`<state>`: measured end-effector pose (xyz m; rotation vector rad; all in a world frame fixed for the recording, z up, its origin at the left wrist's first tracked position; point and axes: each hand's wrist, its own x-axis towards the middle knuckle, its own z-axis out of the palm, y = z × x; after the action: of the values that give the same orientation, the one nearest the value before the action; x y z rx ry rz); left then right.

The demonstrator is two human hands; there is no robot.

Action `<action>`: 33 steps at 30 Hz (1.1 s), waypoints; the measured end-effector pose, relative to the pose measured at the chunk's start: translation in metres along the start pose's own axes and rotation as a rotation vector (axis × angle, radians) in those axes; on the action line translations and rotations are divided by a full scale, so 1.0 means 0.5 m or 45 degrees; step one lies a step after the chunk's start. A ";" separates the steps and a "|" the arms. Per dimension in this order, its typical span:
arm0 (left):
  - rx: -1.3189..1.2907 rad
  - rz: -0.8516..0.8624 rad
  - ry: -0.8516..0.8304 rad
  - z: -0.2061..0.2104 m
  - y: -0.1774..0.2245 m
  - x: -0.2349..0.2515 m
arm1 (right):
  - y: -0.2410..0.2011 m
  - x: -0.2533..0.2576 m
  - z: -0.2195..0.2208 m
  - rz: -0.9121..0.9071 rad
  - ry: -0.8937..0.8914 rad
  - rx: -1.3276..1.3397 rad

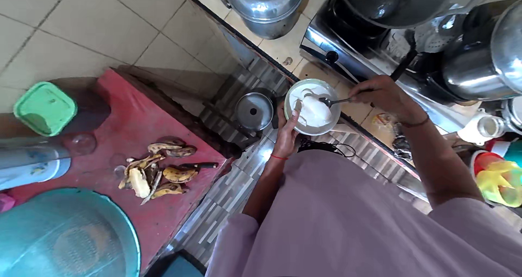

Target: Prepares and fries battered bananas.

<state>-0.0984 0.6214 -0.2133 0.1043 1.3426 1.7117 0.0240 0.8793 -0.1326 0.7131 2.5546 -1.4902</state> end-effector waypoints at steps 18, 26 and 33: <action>-0.058 0.039 -0.242 0.190 0.136 0.126 | -0.034 0.021 -0.280 0.250 0.554 0.450; -0.051 0.058 -0.193 0.179 0.124 0.142 | 0.030 0.215 -0.429 0.461 0.666 0.273; -0.213 -0.033 0.055 0.135 0.077 0.103 | 0.119 0.366 -0.426 0.525 0.582 -0.542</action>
<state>-0.1125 0.7068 -0.1784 -0.0454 1.2207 1.8058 -0.0806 1.1466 -0.1270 1.5197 2.6485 -0.6843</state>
